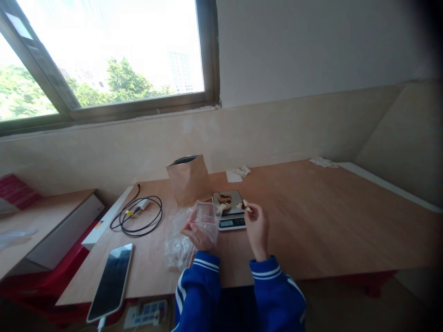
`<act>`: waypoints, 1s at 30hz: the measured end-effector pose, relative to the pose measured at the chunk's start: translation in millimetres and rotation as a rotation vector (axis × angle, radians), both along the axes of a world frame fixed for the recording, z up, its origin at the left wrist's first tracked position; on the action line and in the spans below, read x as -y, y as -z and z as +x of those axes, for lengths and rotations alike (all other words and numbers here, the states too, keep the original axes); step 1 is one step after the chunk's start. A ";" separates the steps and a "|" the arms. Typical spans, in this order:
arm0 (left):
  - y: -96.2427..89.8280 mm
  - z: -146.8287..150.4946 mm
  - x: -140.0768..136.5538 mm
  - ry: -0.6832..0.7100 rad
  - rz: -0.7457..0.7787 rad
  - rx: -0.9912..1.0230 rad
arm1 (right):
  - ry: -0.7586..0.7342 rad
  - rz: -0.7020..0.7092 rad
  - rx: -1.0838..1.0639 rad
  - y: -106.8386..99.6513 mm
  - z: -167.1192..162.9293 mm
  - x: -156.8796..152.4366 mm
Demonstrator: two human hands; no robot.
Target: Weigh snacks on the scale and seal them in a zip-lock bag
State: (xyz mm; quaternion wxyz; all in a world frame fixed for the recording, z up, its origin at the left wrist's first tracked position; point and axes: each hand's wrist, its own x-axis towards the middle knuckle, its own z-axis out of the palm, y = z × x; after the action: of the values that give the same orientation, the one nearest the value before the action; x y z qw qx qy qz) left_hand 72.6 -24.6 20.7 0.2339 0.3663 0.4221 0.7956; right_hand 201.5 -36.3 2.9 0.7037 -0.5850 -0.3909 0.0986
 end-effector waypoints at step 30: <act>15.3 -0.4 -0.3 0.081 0.059 0.006 | -0.053 -0.312 0.551 0.5 -11.3 -16.1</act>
State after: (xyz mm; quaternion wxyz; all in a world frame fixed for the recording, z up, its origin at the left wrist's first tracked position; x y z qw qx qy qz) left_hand 72.2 -24.3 5.5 0.2564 0.3874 0.3827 0.7986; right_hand 190.3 -20.3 2.3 0.4703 -0.6803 -0.5620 0.0134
